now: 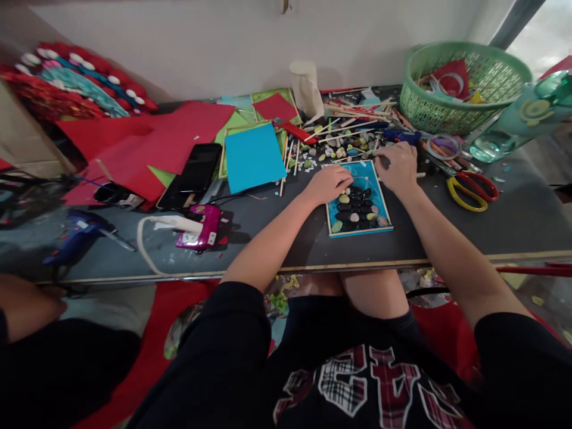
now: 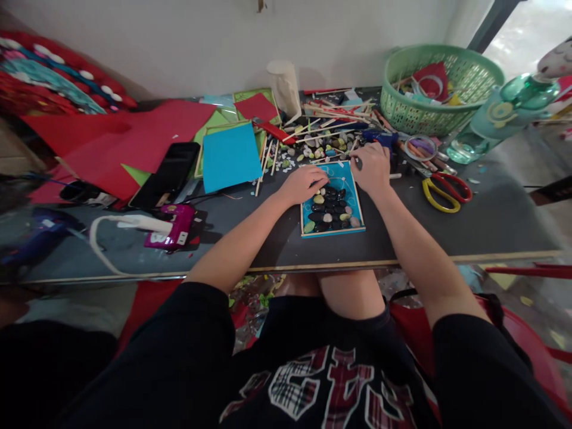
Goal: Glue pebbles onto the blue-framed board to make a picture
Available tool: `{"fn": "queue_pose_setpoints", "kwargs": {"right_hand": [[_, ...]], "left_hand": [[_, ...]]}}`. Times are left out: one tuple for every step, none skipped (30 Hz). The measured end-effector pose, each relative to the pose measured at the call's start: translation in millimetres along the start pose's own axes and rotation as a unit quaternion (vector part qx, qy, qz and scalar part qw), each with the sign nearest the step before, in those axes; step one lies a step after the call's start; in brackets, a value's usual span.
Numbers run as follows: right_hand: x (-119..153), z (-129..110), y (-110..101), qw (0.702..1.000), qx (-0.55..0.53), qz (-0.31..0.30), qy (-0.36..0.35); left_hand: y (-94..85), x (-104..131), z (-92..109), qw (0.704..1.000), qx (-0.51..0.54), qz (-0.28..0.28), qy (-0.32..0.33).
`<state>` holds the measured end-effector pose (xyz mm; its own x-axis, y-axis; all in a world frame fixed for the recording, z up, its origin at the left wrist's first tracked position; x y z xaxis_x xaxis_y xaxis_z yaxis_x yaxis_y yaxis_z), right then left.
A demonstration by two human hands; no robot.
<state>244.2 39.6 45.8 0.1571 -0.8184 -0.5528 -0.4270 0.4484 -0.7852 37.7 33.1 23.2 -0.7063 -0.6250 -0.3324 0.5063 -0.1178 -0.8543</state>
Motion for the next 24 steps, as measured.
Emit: {"fn": "queue_pose_setpoints", "kwargs": {"right_hand": [[0.1, -2.8, 1.4, 1.0, 0.001, -0.002, -0.003], [0.2, -4.5, 2.1, 1.0, 0.005, 0.0, -0.003], [0.1, -5.0, 2.0, 1.0, 0.011, 0.006, 0.001], [0.0, -4.4, 1.5, 1.0, 0.021, 0.015, 0.007], [-0.3, -3.1, 0.8, 0.999, 0.032, 0.025, 0.013], [-0.7, -1.5, 0.2, 0.998, 0.043, 0.035, 0.017], [-1.3, 0.1, -0.2, 0.997, 0.054, 0.041, 0.018], [-2.2, 1.6, -0.1, 0.997, 0.065, 0.043, 0.018], [-3.6, 2.7, 0.6, 0.996, 0.076, 0.037, 0.017], [-5.2, 3.3, 1.8, 0.996, 0.086, 0.023, 0.016], [-7.2, 3.3, 3.2, 0.995, 0.096, 0.005, 0.017], [-9.2, 2.6, 4.4, 0.994, 0.105, -0.015, 0.016], [-11.2, 1.0, 5.3, 0.993, 0.112, -0.033, 0.014], [-13.1, -1.4, 5.6, 0.992, 0.116, -0.045, 0.01], [-14.8, -4.0, 5.2, 0.991, 0.119, -0.051, 0.006], [-16.1, -6.9, 4.4, 0.991, 0.121, -0.054, 0.0], [-17.0, -9.4, 3.6, 0.991, 0.121, -0.055, -0.005], [-17.4, -11.1, 2.8, 0.991, 0.12, -0.055, -0.009], [-17.5, -11.9, 2.2, 0.991, 0.118, -0.056, -0.01], [-17.2, -11.5, 2.0, 0.992, 0.114, -0.057, -0.007], [-16.7, -10.1, 2.1, 0.992, 0.111, -0.057, -0.003], [-16.0, -7.8, 2.4, 0.993, 0.109, -0.055, 0.001], [-15.2, -5.1, 2.8, 0.993, 0.108, -0.05, 0.006], [-14.4, -2.4, 3.5, 0.993, 0.106, -0.043, 0.007]], "left_hand": [[-0.7, -0.5, -1.1, 1.0, 0.004, 0.006, -0.011], [-2.0, -0.9, -3.2, 0.999, 0.012, 0.016, -0.031], [-3.9, -1.1, -6.4, 0.998, 0.022, 0.032, -0.058], [-6.3, -1.0, -10.3, 0.994, 0.033, 0.055, -0.089], [-8.8, -0.7, -14.5, 0.988, 0.044, 0.081, -0.12], [-11.0, -0.2, -18.6, 0.982, 0.055, 0.106, -0.148], [-12.7, 0.1, -21.8, 0.976, 0.063, 0.125, -0.168], [-13.7, 0.3, -24.2, 0.971, 0.066, 0.139, -0.183], [-14.3, 0.2, -25.5, 0.969, 0.064, 0.145, -0.192], [-14.4, -0.2, -25.8, 0.968, 0.058, 0.146, -0.197], [-14.2, -0.6, -25.1, 0.968, 0.048, 0.145, -0.198], [-14.0, -1.0, -23.8, 0.969, 0.036, 0.142, -0.196], [-13.7, -1.4, -22.1, 0.971, 0.025, 0.14, -0.193], [-13.4, -1.6, -20.5, 0.972, 0.015, 0.138, -0.189], [-13.1, -1.6, -19.1, 0.973, 0.006, 0.138, -0.188], [-13.0, -1.4, -18.4, 0.972, -0.002, 0.138, -0.189], [-12.9, -1.1, -18.1, 0.971, -0.008, 0.139, -0.192], [-12.7, -0.8, -18.2, 0.971, -0.013, 0.139, -0.195], [-12.7, -0.4, -18.6, 0.97, -0.017, 0.139, -0.198], [-12.6, -0.2, -19.1, 0.97, -0.019, 0.138, -0.2], [-12.6, -0.1, -19.5, 0.97, -0.019, 0.136, -0.2], [-12.5, -0.1, -19.8, 0.971, -0.019, 0.132, -0.2], [-12.4, -0.1, -20.0, 0.971, -0.019, 0.128, -0.201], [-12.4, -0.1, -20.1, 0.971, -0.019, 0.124, -0.202]]}}
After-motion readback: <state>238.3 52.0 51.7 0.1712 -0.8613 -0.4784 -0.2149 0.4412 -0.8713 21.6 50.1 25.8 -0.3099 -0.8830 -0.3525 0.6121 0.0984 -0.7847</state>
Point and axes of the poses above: each hand's wrist, its own x-axis away from the middle knuckle, its own y-axis out of the palm, z = x × y, the point moved 4 cm from there along -x, towards the middle knuckle, and after that the axes turned 1 degree about x, right-handed, at the moved point
